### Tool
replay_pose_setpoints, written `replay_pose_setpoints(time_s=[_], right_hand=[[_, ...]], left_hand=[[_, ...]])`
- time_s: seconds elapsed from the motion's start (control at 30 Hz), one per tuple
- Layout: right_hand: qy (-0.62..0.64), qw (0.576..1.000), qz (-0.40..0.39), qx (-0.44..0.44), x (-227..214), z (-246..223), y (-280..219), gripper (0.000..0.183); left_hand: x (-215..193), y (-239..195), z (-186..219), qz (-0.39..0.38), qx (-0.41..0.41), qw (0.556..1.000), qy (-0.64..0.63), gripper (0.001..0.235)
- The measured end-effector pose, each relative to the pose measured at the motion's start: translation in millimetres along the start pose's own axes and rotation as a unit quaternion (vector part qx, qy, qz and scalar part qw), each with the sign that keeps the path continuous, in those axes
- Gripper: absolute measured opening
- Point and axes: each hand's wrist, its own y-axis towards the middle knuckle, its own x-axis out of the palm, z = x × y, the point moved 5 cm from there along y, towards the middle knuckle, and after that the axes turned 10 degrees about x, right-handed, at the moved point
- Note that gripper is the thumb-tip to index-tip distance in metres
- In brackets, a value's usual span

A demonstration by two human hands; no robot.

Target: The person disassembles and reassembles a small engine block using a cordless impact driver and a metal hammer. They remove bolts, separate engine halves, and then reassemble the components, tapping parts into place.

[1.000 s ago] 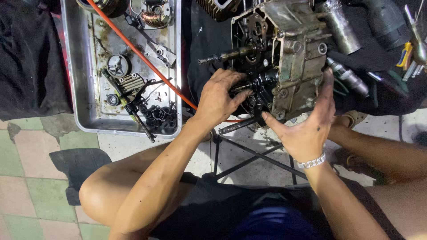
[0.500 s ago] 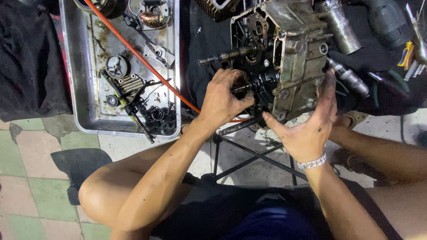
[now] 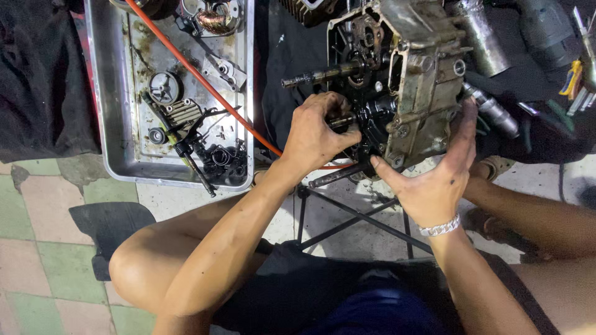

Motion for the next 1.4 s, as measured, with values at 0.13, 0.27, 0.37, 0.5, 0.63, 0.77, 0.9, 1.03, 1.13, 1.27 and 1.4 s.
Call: replay_pose_setpoints(time_s=[0.13, 0.27, 0.37, 0.5, 0.63, 0.77, 0.9, 1.03, 1.13, 1.27, 1.4], right_hand=[[0.019, 1.000, -0.007, -0.022, 3.1, 6.6, -2.0, 0.139], [0.013, 0.999, -0.026, -0.026, 4.1, 19.3, 0.2, 0.145], [0.091, 0.993, -0.059, -0.049, 2.1, 25.9, 0.6, 0.140], [0.134, 0.986, -0.080, -0.051, 1.8, 23.3, -3.6, 0.134], [0.070, 0.988, -0.046, -0.130, -4.8, 16.4, 2.0, 0.136], [0.212, 0.970, -0.116, -0.021, -11.0, 52.5, 12.2, 0.124], [0.359, 0.918, -0.162, 0.048, -11.6, 94.6, 17.9, 0.114], [0.364, 0.916, -0.163, 0.035, -8.7, 109.9, 21.3, 0.112], [0.399, 0.900, -0.160, 0.066, -7.2, 110.9, 22.8, 0.116], [0.417, 0.891, -0.161, 0.075, -6.4, 105.2, 22.2, 0.119], [0.388, 0.907, -0.150, 0.058, -5.1, 104.7, 22.7, 0.117]], left_hand=[[-21.2, -1.9, 14.3, -0.035, -0.003, 0.999, 0.027, 0.047], [-56.9, -20.1, 37.0, -0.138, -0.089, 0.984, 0.070, 0.050], [-66.9, -33.0, 53.8, -0.216, -0.097, 0.968, 0.080, 0.051], [-64.6, -48.8, 69.8, -0.258, -0.050, 0.960, 0.099, 0.041], [-60.9, -53.3, 67.9, -0.278, -0.034, 0.951, 0.131, 0.038], [-50.7, -55.9, 85.2, -0.190, 0.024, 0.978, 0.085, 0.033], [-37.1, -53.3, 103.8, -0.081, 0.109, 0.988, 0.072, 0.032], [-30.2, -49.5, 109.1, -0.061, 0.138, 0.985, 0.082, 0.029], [-26.5, -49.3, 112.3, -0.080, 0.154, 0.983, 0.053, 0.025], [-28.6, -48.7, 112.0, -0.050, 0.167, 0.982, 0.066, 0.025], [-28.7, -49.7, 112.3, -0.071, 0.158, 0.982, 0.081, 0.023]])
